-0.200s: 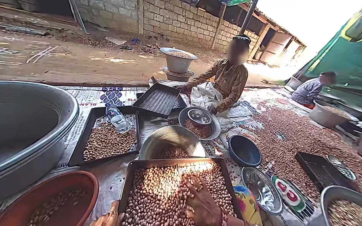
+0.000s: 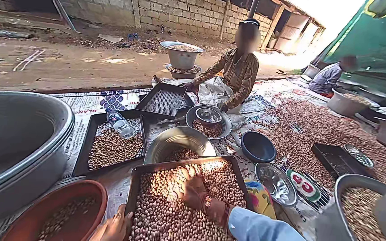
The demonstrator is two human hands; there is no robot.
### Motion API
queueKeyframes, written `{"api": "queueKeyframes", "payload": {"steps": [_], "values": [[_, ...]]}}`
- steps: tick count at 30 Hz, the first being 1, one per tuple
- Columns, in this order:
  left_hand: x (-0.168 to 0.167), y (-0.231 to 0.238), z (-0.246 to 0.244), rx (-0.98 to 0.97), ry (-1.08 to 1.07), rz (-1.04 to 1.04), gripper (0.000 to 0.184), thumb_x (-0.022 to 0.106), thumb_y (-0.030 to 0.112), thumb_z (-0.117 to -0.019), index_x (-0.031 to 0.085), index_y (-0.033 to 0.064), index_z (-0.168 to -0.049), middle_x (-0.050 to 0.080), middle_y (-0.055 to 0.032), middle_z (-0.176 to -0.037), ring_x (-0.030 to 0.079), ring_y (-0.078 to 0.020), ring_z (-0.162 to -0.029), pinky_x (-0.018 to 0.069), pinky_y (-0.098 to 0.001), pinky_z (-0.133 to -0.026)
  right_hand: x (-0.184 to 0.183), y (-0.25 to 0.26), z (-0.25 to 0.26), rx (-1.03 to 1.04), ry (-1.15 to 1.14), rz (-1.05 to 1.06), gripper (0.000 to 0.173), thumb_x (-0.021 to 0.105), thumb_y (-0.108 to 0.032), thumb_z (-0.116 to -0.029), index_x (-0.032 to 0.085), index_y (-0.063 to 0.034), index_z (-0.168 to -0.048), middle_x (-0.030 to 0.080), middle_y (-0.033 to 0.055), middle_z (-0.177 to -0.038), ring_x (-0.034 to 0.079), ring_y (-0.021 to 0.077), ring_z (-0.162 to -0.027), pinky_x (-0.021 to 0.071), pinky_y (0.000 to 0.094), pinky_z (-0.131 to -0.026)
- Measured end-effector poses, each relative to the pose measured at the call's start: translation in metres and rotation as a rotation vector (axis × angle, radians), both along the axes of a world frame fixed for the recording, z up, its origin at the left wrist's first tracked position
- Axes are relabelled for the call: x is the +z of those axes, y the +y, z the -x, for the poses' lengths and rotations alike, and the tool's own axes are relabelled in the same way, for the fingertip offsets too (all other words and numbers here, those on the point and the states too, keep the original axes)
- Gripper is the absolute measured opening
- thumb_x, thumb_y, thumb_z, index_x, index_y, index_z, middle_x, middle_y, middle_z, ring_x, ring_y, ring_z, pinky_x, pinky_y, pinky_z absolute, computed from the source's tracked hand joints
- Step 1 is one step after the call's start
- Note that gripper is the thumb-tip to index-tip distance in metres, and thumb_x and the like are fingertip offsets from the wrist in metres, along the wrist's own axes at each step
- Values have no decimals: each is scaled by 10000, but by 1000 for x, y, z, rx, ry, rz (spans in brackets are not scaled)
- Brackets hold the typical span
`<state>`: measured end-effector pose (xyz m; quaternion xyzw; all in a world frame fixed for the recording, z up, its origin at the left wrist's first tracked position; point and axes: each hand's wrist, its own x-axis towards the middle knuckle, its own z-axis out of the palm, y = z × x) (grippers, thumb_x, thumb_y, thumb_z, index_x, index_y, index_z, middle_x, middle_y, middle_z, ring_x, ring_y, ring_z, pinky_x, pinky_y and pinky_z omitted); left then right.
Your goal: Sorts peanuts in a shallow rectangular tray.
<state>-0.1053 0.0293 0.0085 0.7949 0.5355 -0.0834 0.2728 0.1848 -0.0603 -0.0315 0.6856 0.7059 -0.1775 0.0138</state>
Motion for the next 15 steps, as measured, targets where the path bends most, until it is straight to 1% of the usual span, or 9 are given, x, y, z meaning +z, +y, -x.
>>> {"api": "queueKeyframes", "payload": {"steps": [1, 3, 5, 6, 7, 8, 10, 13, 15], "values": [[-2, 3, 2, 7, -20, 8, 541, 390, 339, -1120, 479, -116, -1399, 648, -377, -1189, 626, -547, -1168, 469, -663, -995, 14, -19, 1, 44, 141, 153, 336, 527, -139, -1059, 631, 135, -1223, 631, 349, -1249, 595, 499, -1214, 420, 643, -1052], [-7, 7, 5, 10, -56, 28, 545, 398, 331, -1118, 468, -122, -1413, 634, -390, -1208, 613, -558, -1179, 448, -680, -1004, 42, -35, 24, 73, 286, 325, 336, 527, -64, -1050, 586, 177, -1278, 600, 363, -1316, 565, 512, -1259, 404, 598, -1088], [-9, 8, 7, 13, -76, 28, 536, 396, 319, -1118, 468, -121, -1414, 629, -399, -1207, 611, -566, -1174, 443, -694, -1001, 56, -20, 70, 45, 187, 319, 484, 564, -205, -1056, 507, 2, -1490, 448, 201, -1587, 405, 423, -1470, 257, 559, -1222], [-10, 6, 7, 13, -66, 23, 534, 386, 323, -1119, 466, -115, -1416, 629, -397, -1209, 613, -561, -1174, 446, -693, -1000, 19, -23, 79, 98, 204, 38, 476, 628, -292, -1016, 602, -69, -1436, 518, 182, -1538, 494, 439, -1394, 324, 619, -1165], [-10, 5, 7, 10, -47, 16, 539, 375, 332, -1121, 464, -109, -1417, 629, -395, -1208, 615, -555, -1175, 449, -690, -997, -17, -24, 79, 208, 199, -161, 467, 613, -354, -1004, 621, -171, -1432, 528, 156, -1531, 540, 427, -1342, 385, 669, -1085], [-10, 4, 7, 6, -33, 4, 548, 372, 344, -1120, 466, -107, -1418, 632, -393, -1204, 619, -550, -1172, 454, -689, -991, -37, -31, 73, 302, 226, -240, 453, 578, -337, -1009, 607, -225, -1446, 495, 142, -1564, 447, 433, -1436, 319, 731, -1109], [-9, 3, 5, -2, -26, -5, 550, 380, 342, -1120, 462, -112, -1420, 627, -400, -1205, 614, -558, -1173, 448, -699, -989, -42, -58, 44, 425, 219, -251, 398, 510, -308, -1052, 621, -268, -1432, 480, 92, -1587, 337, 393, -1519, 247, 728, -1161], [-5, 3, 3, -19, 1, -18, 547, 379, 334, -1121, 452, -111, -1431, 634, -394, -1201, 621, -558, -1164, 465, -686, -982, -31, -93, -9, 350, 107, -241, 330, 531, -297, -1030, 743, -204, -1265, 498, 83, -1577, 362, 374, -1512, 203, 715, -1189], [-2, 2, 1, -18, 13, -7, 543, 380, 334, -1122, 449, -104, -1436, 638, -390, -1197, 624, -554, -1164, 471, -675, -985, -18, -90, -42, 236, -12, -147, 396, 513, -381, -1044, 756, -96, -1173, 363, 106, -1660, 245, 382, -1561, 110, 711, -1217]]}}
